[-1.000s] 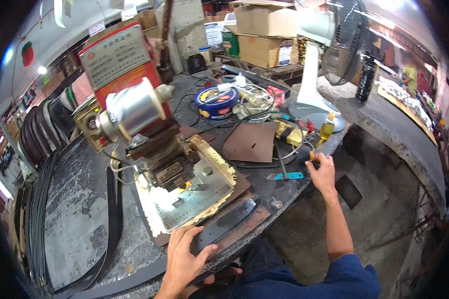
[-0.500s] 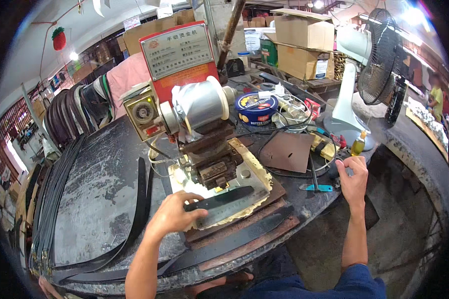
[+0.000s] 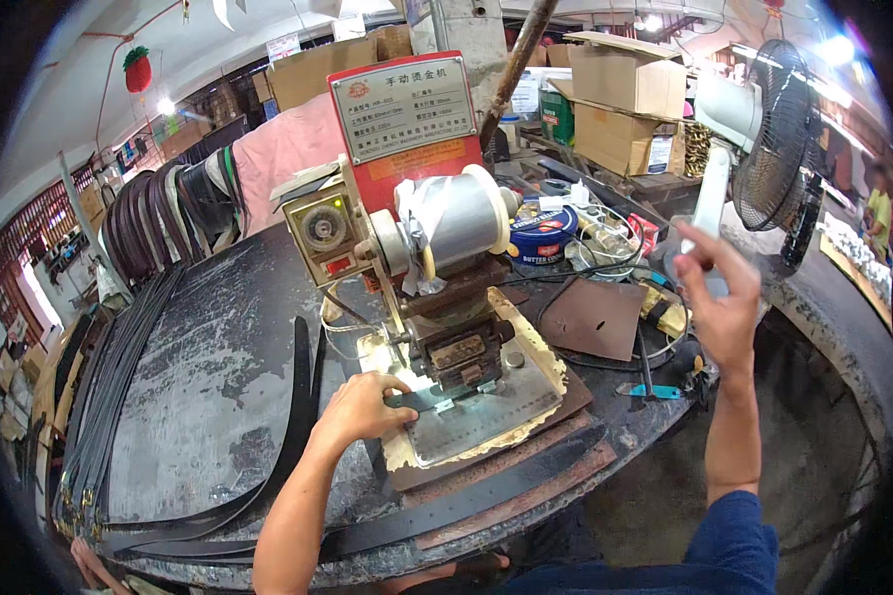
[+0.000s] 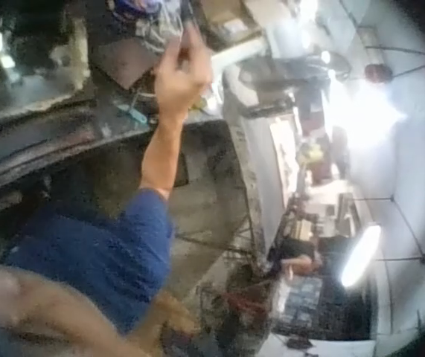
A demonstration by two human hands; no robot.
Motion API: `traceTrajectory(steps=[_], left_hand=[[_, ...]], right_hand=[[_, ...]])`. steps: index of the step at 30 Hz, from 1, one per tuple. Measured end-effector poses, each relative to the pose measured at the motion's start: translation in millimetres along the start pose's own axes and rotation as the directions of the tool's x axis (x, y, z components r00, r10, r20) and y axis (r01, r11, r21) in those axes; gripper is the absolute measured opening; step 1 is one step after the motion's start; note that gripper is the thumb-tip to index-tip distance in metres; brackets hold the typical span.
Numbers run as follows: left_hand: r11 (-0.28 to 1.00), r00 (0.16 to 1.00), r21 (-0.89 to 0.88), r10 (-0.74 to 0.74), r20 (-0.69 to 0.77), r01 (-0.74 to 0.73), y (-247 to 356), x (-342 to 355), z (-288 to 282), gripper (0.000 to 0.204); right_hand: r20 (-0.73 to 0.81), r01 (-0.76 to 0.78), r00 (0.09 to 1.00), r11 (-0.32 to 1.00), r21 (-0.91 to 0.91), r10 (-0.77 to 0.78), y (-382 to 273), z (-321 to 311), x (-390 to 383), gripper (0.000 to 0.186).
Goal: Tooling or stamping a leather belt strip using a manual press machine.
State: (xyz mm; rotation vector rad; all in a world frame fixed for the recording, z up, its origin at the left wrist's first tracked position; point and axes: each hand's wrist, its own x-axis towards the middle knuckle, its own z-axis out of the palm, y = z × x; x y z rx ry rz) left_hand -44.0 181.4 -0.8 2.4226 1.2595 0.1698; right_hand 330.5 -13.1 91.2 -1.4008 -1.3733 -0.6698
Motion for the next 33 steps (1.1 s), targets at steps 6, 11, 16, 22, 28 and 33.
traceTrajectory(steps=[6, 11, 16, 22, 28, 33], left_hand=[[0.999, 0.999, -0.036, 0.026, 0.027, -0.025, 8.0, 9.0, 7.5, 0.05], [0.996, 0.998, -0.059, 0.066, 0.023, -0.065, 13.2, 7.5, 7.3, 0.048], [0.991, 0.996, -0.101, 0.092, 0.012, -0.09, 2.8, 6.6, 8.7, 0.047], [0.984, 0.987, -0.08, 0.16, -0.014, -0.16, -4.9, 12.8, 15.5, 0.047], [0.97, 0.974, -0.1, 0.218, -0.057, -0.223, -17.0, 11.6, 20.3, 0.049], [0.971, 0.979, -0.122, 0.199, -0.05, -0.204, -13.8, 7.5, 17.3, 0.05]], right_hand=[[-0.131, 0.097, 0.99, 0.912, 0.398, -0.049, -15.7, 0.5, 109.9, 0.035], [-0.114, 0.28, 0.922, 0.432, 0.858, -0.37, -48.5, -26.2, 221.0, 0.066], [-0.014, 0.03, 0.999, 0.349, 0.937, -0.046, -142.9, -5.7, 247.0, 0.058], [0.161, -0.115, 0.901, 0.137, 0.984, -0.404, -96.5, -17.7, 302.8, 0.033], [-0.228, 0.255, 0.923, 0.048, 0.966, -0.31, -108.9, -14.4, 208.0, 0.042], [0.125, -0.125, 0.93, 0.021, 0.992, -0.345, -86.6, -62.9, 167.0, 0.023]])
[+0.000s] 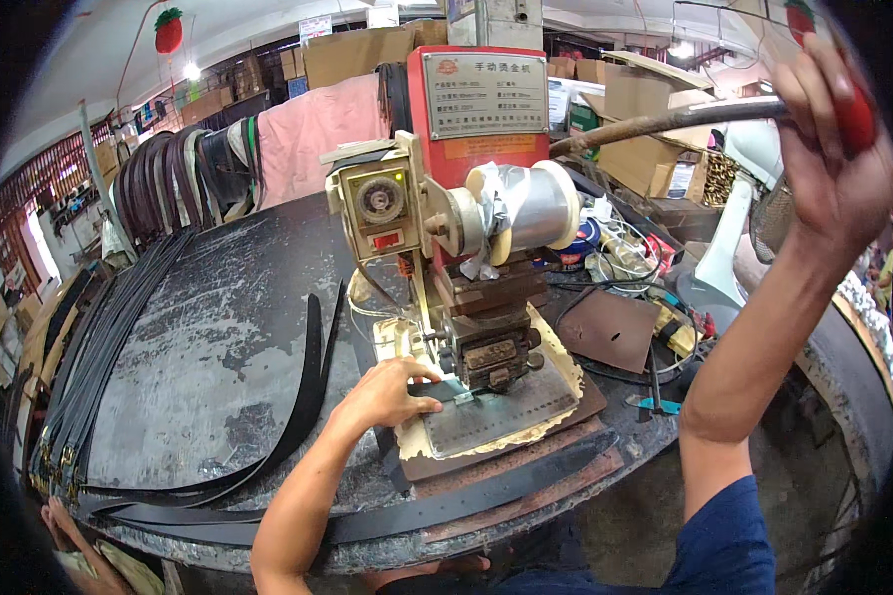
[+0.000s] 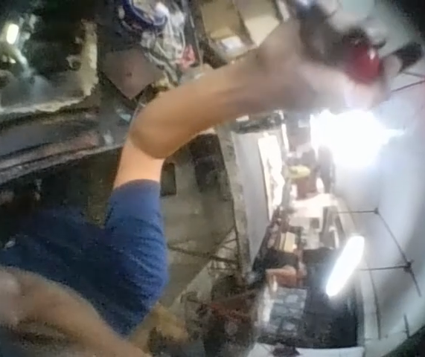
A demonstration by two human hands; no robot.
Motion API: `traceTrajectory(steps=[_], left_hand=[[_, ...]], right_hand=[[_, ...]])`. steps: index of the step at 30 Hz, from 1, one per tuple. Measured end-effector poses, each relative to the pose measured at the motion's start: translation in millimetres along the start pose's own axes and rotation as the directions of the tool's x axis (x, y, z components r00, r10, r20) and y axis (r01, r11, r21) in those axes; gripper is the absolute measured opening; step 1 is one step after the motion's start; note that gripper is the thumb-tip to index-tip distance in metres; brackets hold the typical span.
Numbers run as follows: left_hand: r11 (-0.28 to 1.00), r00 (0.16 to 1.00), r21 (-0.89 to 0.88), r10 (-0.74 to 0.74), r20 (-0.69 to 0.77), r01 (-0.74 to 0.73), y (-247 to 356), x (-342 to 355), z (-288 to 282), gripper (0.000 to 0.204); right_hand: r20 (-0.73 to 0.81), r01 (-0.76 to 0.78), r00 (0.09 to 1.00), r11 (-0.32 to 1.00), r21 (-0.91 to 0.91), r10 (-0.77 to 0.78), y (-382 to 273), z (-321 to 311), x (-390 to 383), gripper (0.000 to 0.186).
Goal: Tooling or stamping a leather belt strip using a manual press machine.
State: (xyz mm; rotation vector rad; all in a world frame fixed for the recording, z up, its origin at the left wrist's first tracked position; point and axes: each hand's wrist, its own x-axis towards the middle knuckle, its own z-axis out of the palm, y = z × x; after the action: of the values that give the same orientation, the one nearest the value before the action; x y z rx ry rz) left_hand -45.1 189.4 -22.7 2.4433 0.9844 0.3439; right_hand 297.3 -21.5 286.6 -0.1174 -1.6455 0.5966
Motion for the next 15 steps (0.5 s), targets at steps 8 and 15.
traceTrajectory(steps=[8, 15], left_hand=[[0.999, 0.999, -0.01, 0.045, -0.002, -0.045, -1.6, 3.8, 2.4, 0.048], [1.0, 1.0, -0.006, 0.028, -0.014, -0.028, -1.4, 1.4, 4.2, 0.048]], right_hand=[[0.152, 0.078, 0.986, 0.991, -0.112, -0.061, 8.0, -31.2, 16.6, 0.02], [0.009, 0.212, 0.977, 0.975, 0.073, -0.213, 28.5, 1.4, -6.9, 0.028]])
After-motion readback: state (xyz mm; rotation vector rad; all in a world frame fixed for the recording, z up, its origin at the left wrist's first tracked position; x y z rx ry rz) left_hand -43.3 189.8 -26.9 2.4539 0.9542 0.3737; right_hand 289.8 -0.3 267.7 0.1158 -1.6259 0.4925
